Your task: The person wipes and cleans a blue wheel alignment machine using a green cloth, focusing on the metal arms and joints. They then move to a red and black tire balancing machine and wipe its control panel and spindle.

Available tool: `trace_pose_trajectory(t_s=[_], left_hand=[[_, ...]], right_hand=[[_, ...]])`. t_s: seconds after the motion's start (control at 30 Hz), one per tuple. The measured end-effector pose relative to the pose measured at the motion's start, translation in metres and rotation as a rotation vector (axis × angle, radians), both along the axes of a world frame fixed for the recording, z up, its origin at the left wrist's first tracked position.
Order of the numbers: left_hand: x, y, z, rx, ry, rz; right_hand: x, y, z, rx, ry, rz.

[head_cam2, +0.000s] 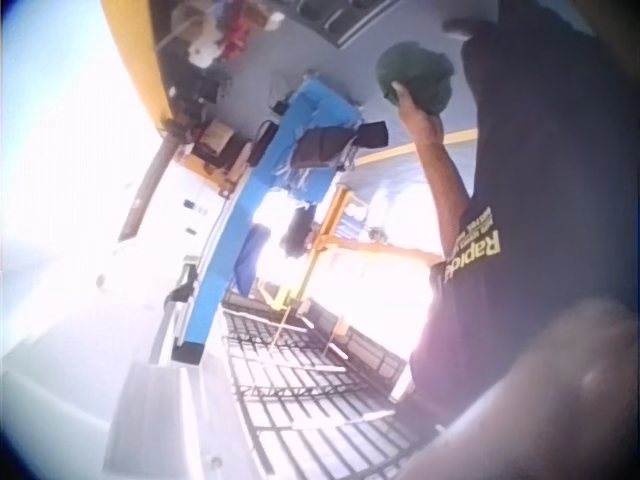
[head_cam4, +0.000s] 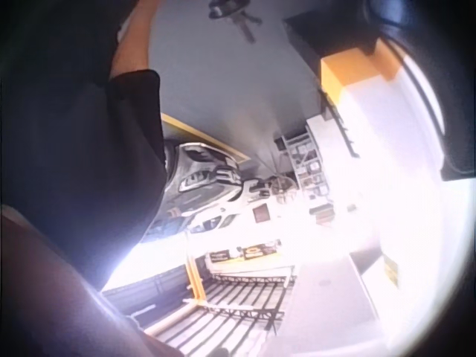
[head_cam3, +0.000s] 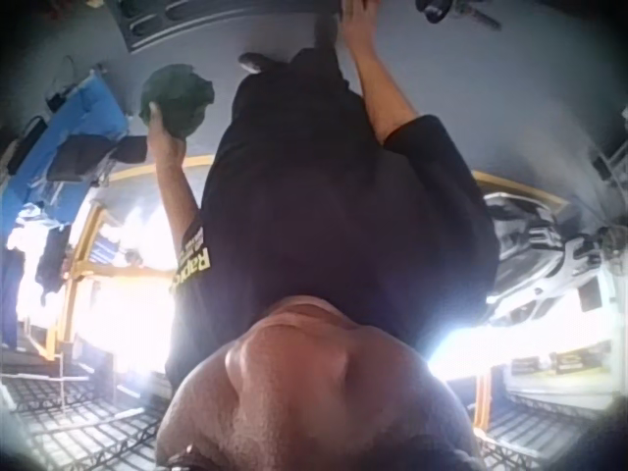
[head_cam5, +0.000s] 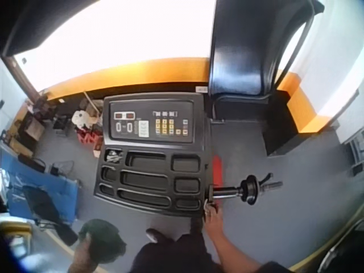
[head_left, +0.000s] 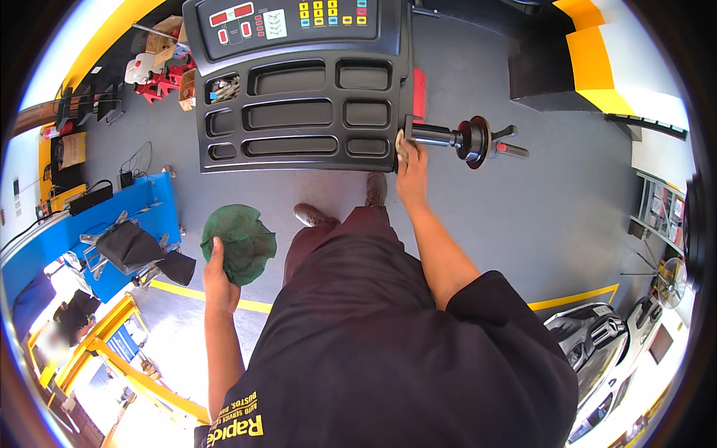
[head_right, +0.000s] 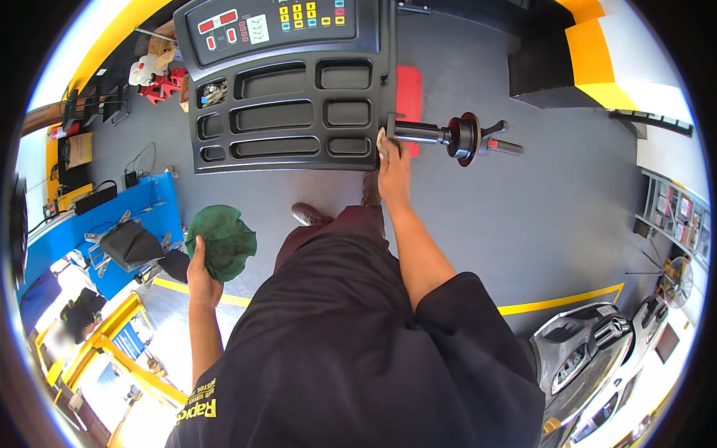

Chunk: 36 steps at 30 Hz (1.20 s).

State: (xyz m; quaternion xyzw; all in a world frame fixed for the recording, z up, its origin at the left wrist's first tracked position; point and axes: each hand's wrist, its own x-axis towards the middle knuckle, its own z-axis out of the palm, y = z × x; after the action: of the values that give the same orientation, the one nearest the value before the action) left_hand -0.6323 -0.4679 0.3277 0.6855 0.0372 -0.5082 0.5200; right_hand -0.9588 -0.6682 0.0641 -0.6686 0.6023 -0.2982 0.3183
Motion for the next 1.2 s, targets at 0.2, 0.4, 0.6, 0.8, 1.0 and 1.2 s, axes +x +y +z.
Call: trace_pose_trajectory(t_s=[0.2, 0.4, 0.6, 0.8, 1.0, 1.2], left_hand=[[0.012, 0.004, -0.008, -0.021, 0.001, 0.046], [0.005, 0.008, -0.016, 0.018, 0.005, -0.008], [-0.004, -0.019, -0.006, 0.024, -0.016, -0.155], [-0.011, -0.007, -0.006, 0.042, -0.072, -0.125], [-0.030, 0.004, -0.018, 0.057, -0.017, -0.161], [-0.048, -0.011, -0.019, 0.054, -0.014, -0.219]], right_hand=[[-0.019, 0.036, 0.008, 0.143, -0.053, 0.041], [-0.033, -0.049, 0.045, -0.138, -0.021, -0.136], [0.000, -0.101, -0.014, 0.018, 0.235, 0.008], [-0.015, -0.122, 0.035, 0.238, 0.350, 0.217], [-0.052, -0.098, 0.092, 0.731, -0.141, 0.502], [-0.064, -0.027, 0.084, 0.828, -0.014, 0.360]])
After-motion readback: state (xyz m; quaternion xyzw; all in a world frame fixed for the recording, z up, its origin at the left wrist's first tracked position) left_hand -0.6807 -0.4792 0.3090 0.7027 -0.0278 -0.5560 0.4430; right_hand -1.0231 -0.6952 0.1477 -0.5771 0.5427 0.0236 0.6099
